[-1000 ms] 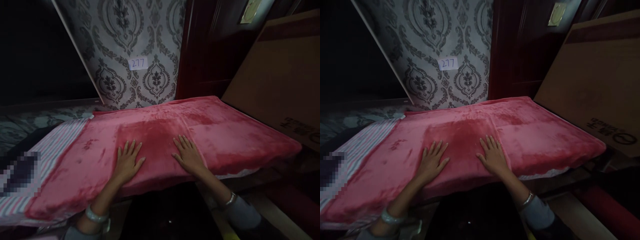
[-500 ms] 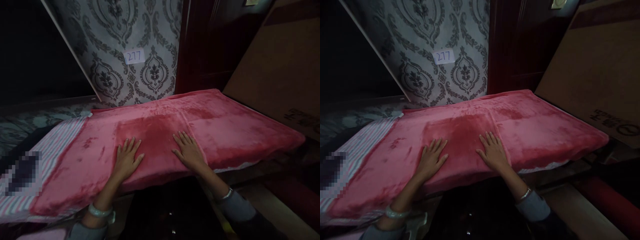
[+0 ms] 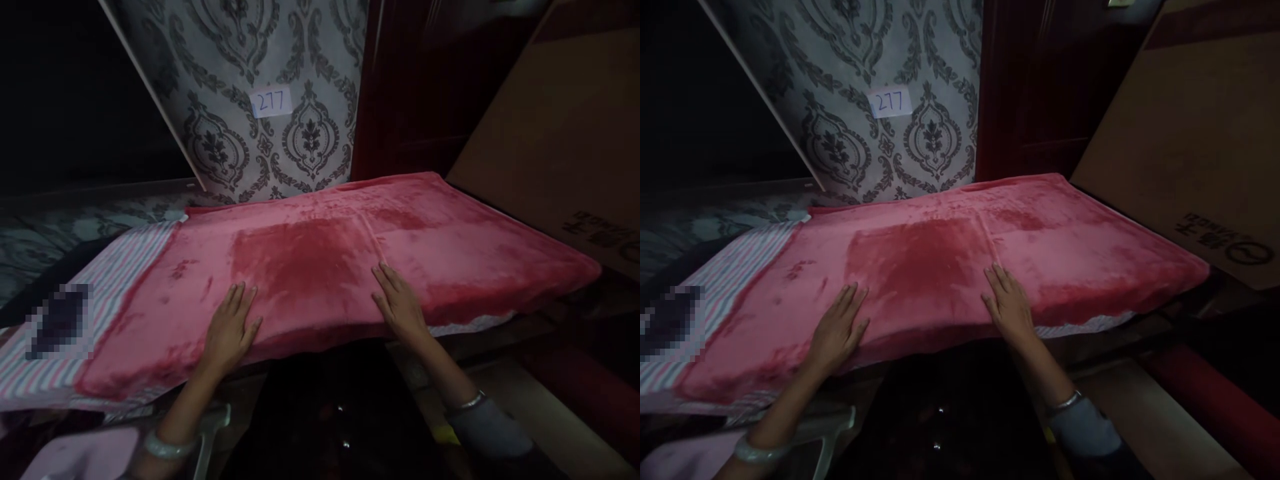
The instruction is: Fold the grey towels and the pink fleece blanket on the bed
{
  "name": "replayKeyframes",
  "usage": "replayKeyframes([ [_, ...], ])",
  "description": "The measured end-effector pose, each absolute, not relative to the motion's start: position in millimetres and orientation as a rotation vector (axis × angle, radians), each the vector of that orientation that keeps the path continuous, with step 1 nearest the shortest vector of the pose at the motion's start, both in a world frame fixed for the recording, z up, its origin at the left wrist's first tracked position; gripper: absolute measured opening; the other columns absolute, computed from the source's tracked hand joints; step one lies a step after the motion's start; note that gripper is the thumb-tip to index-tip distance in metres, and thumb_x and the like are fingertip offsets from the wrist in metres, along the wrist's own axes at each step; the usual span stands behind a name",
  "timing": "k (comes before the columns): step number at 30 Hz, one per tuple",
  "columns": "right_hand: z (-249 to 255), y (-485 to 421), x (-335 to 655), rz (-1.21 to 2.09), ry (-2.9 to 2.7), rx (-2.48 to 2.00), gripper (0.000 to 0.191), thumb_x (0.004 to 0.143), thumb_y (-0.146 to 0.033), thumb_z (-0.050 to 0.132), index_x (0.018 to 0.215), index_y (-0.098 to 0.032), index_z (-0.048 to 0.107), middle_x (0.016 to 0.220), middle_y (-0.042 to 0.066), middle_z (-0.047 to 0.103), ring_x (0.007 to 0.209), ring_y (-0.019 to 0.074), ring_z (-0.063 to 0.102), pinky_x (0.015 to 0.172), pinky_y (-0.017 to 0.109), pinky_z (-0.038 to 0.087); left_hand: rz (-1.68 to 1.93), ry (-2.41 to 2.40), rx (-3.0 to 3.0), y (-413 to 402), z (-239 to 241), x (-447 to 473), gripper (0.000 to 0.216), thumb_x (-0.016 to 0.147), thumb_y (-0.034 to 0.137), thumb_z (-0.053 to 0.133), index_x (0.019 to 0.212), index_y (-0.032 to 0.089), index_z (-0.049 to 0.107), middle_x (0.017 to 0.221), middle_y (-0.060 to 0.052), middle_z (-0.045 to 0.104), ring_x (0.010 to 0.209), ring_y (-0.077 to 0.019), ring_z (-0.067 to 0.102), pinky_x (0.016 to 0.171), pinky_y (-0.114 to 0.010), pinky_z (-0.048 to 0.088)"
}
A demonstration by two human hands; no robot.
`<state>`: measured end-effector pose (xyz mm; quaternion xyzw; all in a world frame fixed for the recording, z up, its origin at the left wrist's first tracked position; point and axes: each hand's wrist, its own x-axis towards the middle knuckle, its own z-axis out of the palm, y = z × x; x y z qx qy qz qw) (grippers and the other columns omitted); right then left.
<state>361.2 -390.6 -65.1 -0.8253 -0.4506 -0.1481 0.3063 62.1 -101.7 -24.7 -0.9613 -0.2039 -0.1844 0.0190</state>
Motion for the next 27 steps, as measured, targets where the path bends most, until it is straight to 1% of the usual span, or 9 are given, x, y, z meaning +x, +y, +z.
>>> replayKeyframes([
  [2, -64.6, -390.6, 361.8, -0.385, -1.193, -2.171, 0.057, 0.104, -0.046, 0.033, 0.155, -0.023, 0.043, 0.158, 0.011, 0.042, 0.144, 0.029, 0.039, 0.115, 0.053, 0.037, -0.518, -0.668, -2.988, -101.0, -19.1, 61.2, 0.064, 0.1, 0.052, 0.036, 0.152, 0.016, 0.046, 0.16, -0.017, 0.04, 0.15, -0.0338, 0.035, 0.117, -0.057, 0.036],
  [4, -57.4, -389.1, 360.4, -0.402, -1.191, -2.206, 0.056, 0.104, -0.046, 0.033, 0.152, -0.022, 0.047, 0.156, 0.011, 0.044, 0.145, 0.0309, 0.037, 0.114, 0.055, 0.036, -0.456, -0.724, -2.968, -105.3, -7.2, 64.2, 0.06, 0.1, 0.05, 0.037, 0.151, 0.02, 0.047, 0.157, -0.015, 0.045, 0.147, -0.034, 0.04, 0.116, -0.061, 0.035],
  [7, -34.6, -378.8, 348.5, -0.482, -1.182, -2.258, 0.053, 0.104, -0.043, 0.033, 0.149, -0.021, 0.052, 0.154, 0.01, 0.047, 0.149, 0.0325, 0.029, 0.116, 0.058, 0.031, -0.486, -0.778, -2.902, -127.2, 11.0, 80.7, 0.056, 0.101, 0.046, 0.038, 0.15, 0.02, 0.048, 0.152, -0.016, 0.051, 0.143, -0.0345, 0.045, 0.118, -0.064, 0.032],
  [9, -17.4, -365.0, 333.9, -0.513, -1.267, -2.235, 0.052, 0.104, -0.038, 0.033, 0.151, -0.022, 0.049, 0.156, 0.009, 0.044, 0.15, 0.0299, 0.028, 0.118, 0.056, 0.029, -0.57, -0.666, -2.889, -151.0, 15.9, 99.5, 0.057, 0.1, 0.043, 0.042, 0.152, 0.019, 0.045, 0.154, -0.015, 0.049, 0.145, -0.0338, 0.042, 0.12, -0.063, 0.029],
  [12, -5.1, -341.5, 311.4, -0.464, -1.452, -2.219, 0.052, 0.103, -0.033, 0.038, 0.154, -0.025, 0.045, 0.16, 0.006, 0.038, 0.15, 0.0276, 0.028, 0.118, 0.054, 0.027, -0.61, -0.371, -2.909, -186.5, 7.9, 128.0, 0.064, 0.097, 0.044, 0.052, 0.155, 0.023, 0.039, 0.162, -0.013, 0.039, 0.151, -0.0343, 0.032, 0.121, -0.063, 0.025],
  [16, -21.4, -327.3, 298.9, -0.396, -1.514, -2.268, 0.047, 0.101, -0.033, 0.046, 0.146, -0.023, 0.055, 0.154, 0.006, 0.048, 0.146, 0.029, 0.036, 0.118, 0.054, 0.026, -0.591, -0.296, -2.89, -205.2, -16.8, 143.4, 0.062, 0.096, 0.046, 0.055, 0.153, 0.026, 0.044, 0.158, -0.01, 0.045, 0.146, -0.0354, 0.038, 0.119, -0.064, 0.027],
  [19, -36.1, -328.0, 299.1, -0.443, -1.5, -2.244, 0.045, 0.101, -0.033, 0.047, 0.143, -0.023, 0.058, 0.15, 0.006, 0.052, 0.145, 0.0277, 0.037, 0.119, 0.052, 0.024, -0.574, -0.314, -2.889, -203.0, -26.9, 141.5, 0.062, 0.095, 0.045, 0.056, 0.154, 0.026, 0.043, 0.158, -0.01, 0.046, 0.145, -0.0349, 0.039, 0.118, -0.063, 0.029],
  [23, -41.0, -327.8, 298.8, -0.492, -1.482, -2.214, 0.043, 0.1, -0.031, 0.047, 0.141, -0.022, 0.061, 0.148, 0.007, 0.055, 0.143, 0.0276, 0.039, 0.119, 0.051, 0.024, -0.567, -0.317, -2.918, -201.9, -26.4, 140.0, 0.061, 0.095, 0.044, 0.058, 0.153, 0.028, 0.044, 0.157, -0.009, 0.047, 0.143, -0.0355, 0.042, 0.117, -0.062, 0.032],
  [27, -36.3, -330.9, 299.4, -0.438, -1.505, -2.209, 0.044, 0.1, -0.032, 0.05, 0.141, -0.022, 0.06, 0.147, 0.008, 0.055, 0.142, 0.0284, 0.041, 0.119, 0.052, 0.028, -0.521, -0.309, -2.968, -200.2, -17.5, 135.5, 0.065, 0.092, 0.038, 0.063, 0.153, 0.028, 0.043, 0.158, -0.01, 0.045, 0.144, -0.0365, 0.042, 0.114, -0.065, 0.036],
])
